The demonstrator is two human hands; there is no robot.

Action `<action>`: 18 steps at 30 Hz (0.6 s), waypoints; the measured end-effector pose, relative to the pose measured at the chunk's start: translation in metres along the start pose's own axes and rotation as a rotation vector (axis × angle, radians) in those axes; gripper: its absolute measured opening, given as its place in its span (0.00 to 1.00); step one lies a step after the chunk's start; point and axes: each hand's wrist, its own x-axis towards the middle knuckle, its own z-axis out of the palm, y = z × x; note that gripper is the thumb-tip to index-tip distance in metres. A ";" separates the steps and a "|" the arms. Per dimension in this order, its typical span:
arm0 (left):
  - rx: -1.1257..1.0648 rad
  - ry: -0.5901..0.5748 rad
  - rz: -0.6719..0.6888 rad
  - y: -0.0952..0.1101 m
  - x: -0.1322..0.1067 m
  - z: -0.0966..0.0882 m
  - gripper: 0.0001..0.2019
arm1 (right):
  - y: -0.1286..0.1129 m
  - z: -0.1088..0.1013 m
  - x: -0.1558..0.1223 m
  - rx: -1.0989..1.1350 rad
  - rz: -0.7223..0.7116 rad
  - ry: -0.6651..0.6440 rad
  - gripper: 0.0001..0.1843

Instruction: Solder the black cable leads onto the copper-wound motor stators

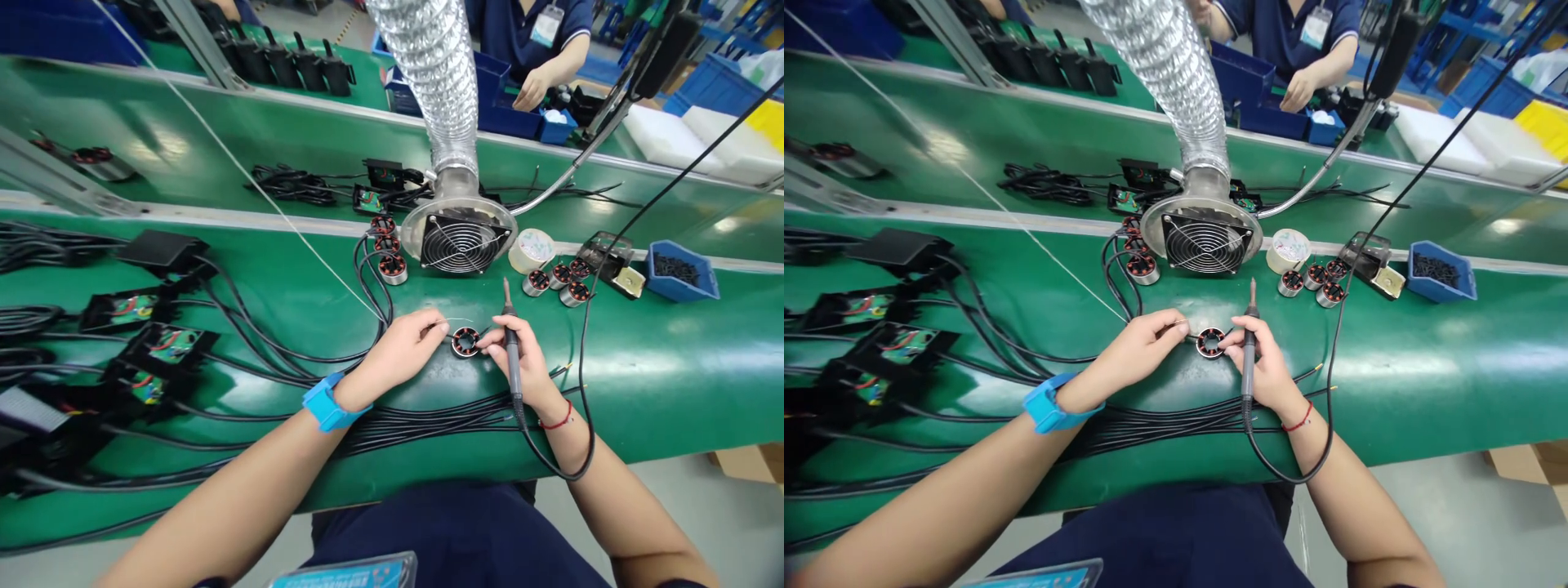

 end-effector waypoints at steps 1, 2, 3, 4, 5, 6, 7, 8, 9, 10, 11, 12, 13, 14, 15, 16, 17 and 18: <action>0.002 -0.019 -0.021 -0.003 0.000 -0.001 0.15 | 0.000 0.001 0.001 0.001 0.012 -0.009 0.20; 0.001 -0.056 -0.039 -0.006 0.000 -0.002 0.15 | 0.000 0.003 0.002 -0.006 0.020 -0.020 0.21; -0.003 -0.106 -0.052 -0.009 0.000 -0.004 0.16 | -0.001 0.005 0.003 -0.025 0.026 -0.032 0.22; -0.010 -0.162 -0.060 -0.013 0.000 -0.005 0.17 | -0.001 0.008 0.004 -0.052 0.028 -0.037 0.22; -0.018 -0.213 -0.064 -0.015 -0.001 -0.006 0.18 | -0.002 0.010 0.005 -0.085 0.029 -0.035 0.22; -0.028 -0.252 -0.066 -0.017 -0.001 -0.007 0.18 | -0.003 0.012 0.005 -0.119 0.032 -0.026 0.22; -0.040 -0.276 -0.068 -0.019 -0.001 -0.007 0.18 | -0.004 0.014 0.005 -0.150 0.034 -0.014 0.22; -0.053 -0.286 -0.071 -0.019 -0.001 -0.007 0.18 | -0.006 0.014 0.004 -0.177 0.036 -0.006 0.22; -0.068 -0.290 -0.075 -0.019 -0.001 -0.007 0.18 | -0.007 0.014 0.003 -0.197 0.036 0.001 0.23; -0.086 -0.293 -0.079 -0.019 -0.001 -0.007 0.17 | -0.009 0.012 0.002 -0.210 0.034 0.011 0.24; -0.105 -0.296 -0.081 -0.019 -0.001 -0.007 0.16 | -0.010 0.009 0.002 -0.220 0.033 0.035 0.24; -0.124 -0.298 -0.084 -0.019 0.000 -0.008 0.15 | -0.011 0.006 0.002 -0.230 0.033 0.077 0.25; -0.142 -0.297 -0.085 -0.019 0.000 -0.008 0.14 | -0.011 0.002 0.002 -0.244 0.035 0.134 0.25; -0.158 -0.294 -0.086 -0.019 0.001 -0.008 0.13 | -0.012 -0.002 0.003 -0.259 0.042 0.193 0.24; -0.170 -0.290 -0.083 -0.019 0.002 -0.009 0.12 | -0.012 -0.005 0.005 -0.274 0.054 0.239 0.23; -0.180 -0.286 -0.078 -0.020 0.003 -0.009 0.11 | -0.013 -0.008 0.007 -0.284 0.070 0.258 0.22; -0.186 -0.283 -0.073 -0.020 0.003 -0.009 0.11 | -0.013 -0.009 0.010 -0.282 0.089 0.249 0.20; -0.192 -0.280 -0.065 -0.021 0.004 -0.009 0.11 | -0.013 -0.009 0.012 -0.263 0.107 0.220 0.20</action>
